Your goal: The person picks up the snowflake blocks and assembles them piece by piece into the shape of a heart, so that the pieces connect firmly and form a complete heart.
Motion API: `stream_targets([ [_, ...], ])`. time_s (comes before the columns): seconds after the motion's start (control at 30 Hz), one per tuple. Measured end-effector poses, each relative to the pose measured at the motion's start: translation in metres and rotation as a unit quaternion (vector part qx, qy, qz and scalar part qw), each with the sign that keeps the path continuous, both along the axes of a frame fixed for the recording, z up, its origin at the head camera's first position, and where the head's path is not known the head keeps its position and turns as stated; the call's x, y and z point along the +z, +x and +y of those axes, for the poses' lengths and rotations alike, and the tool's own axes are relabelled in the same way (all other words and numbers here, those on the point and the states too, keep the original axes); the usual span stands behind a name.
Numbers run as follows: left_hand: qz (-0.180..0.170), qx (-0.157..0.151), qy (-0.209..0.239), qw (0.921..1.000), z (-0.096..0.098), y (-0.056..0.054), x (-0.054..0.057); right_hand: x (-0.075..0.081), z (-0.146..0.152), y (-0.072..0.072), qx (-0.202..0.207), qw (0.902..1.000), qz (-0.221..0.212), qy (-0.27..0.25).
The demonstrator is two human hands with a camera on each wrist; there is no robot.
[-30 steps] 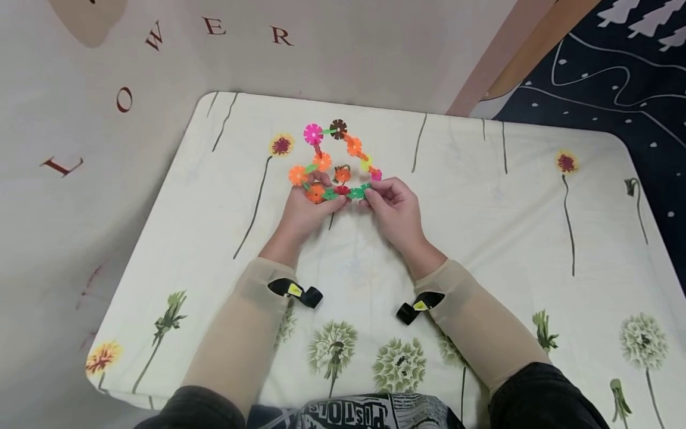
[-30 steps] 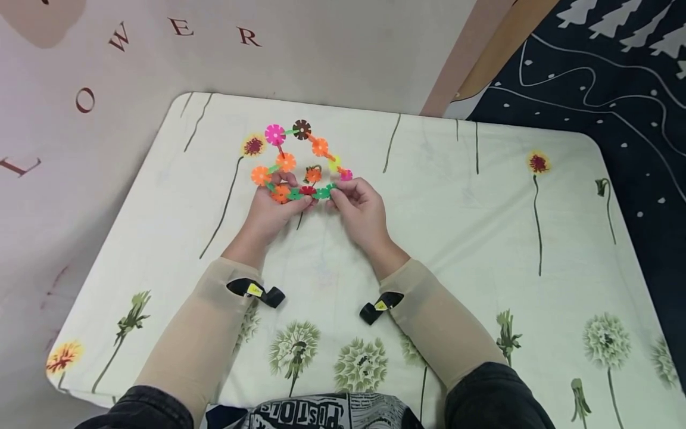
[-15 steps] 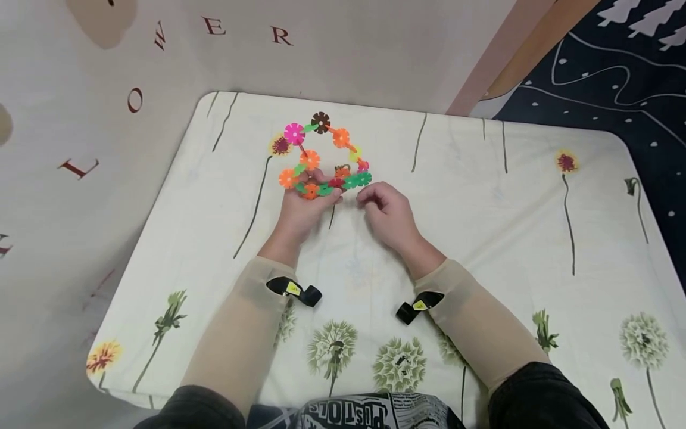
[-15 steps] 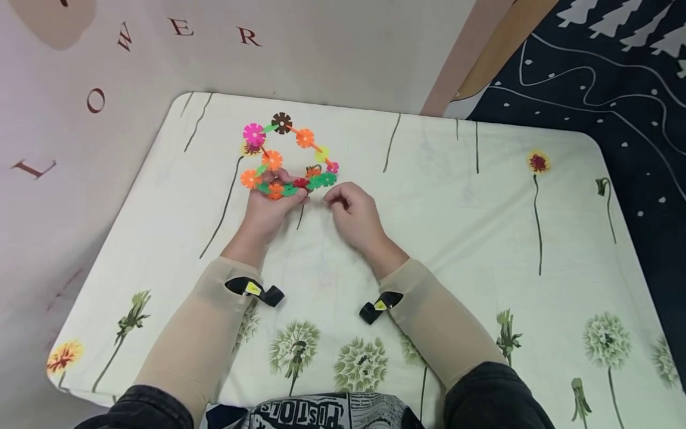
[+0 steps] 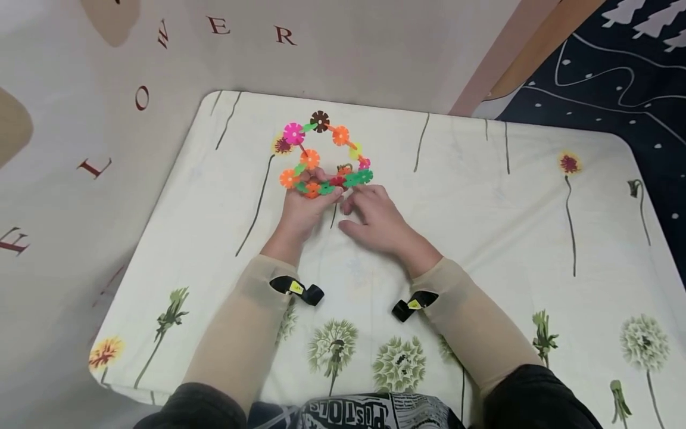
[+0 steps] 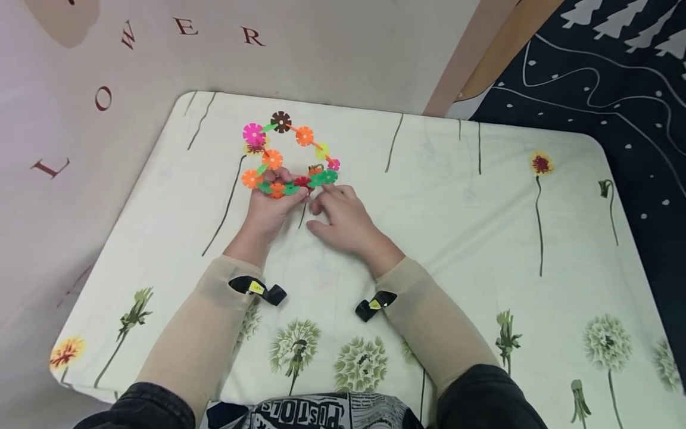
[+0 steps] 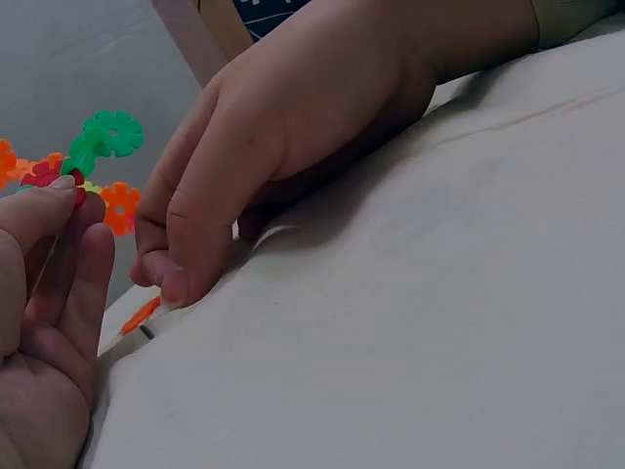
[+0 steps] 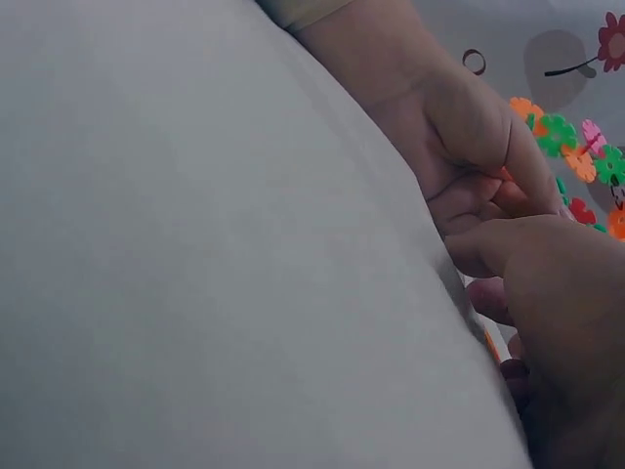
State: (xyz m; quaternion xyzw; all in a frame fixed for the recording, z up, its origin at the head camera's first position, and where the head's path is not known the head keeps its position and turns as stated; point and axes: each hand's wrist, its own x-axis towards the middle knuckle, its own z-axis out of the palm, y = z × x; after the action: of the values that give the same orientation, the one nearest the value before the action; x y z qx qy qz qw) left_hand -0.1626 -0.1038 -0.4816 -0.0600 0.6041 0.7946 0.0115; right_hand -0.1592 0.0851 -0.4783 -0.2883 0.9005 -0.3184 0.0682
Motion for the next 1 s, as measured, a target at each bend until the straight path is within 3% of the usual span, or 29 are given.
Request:
stream_targets([
  [0.13, 0.009, 0.005, -0.003, 0.9999, 0.0020, -0.0006, -0.0021, 0.0003, -0.0065, -0.0045, 0.004, 0.9983, 0.033, 0.048],
  [0.33, 0.012, -0.007, 0.039, 0.9991, 0.0034, -0.0009, -0.0022, -0.0019, -0.0110, -0.0051, -0.020, 0.9943, 0.045, 0.095],
  [0.57, 0.022, -0.004, 0.025, 0.9995, 0.0020, -0.0010, 0.0013, -0.0036, -0.0069, -0.0023, -0.058, 0.9954, 0.052, 0.055],
  [0.77, 0.038, -0.001, 0.059, 0.9976, 0.0022, -0.0013, 0.0006, -0.0058, -0.0048, -0.0031, -0.091, 0.9913, 0.087, 0.036],
  [1.0, 0.025, 0.005, 0.063, 0.9977, 0.0004, -0.0016, -0.0017, -0.0080, -0.0050, -0.0050, -0.105, 0.9881, 0.112, 0.004],
])
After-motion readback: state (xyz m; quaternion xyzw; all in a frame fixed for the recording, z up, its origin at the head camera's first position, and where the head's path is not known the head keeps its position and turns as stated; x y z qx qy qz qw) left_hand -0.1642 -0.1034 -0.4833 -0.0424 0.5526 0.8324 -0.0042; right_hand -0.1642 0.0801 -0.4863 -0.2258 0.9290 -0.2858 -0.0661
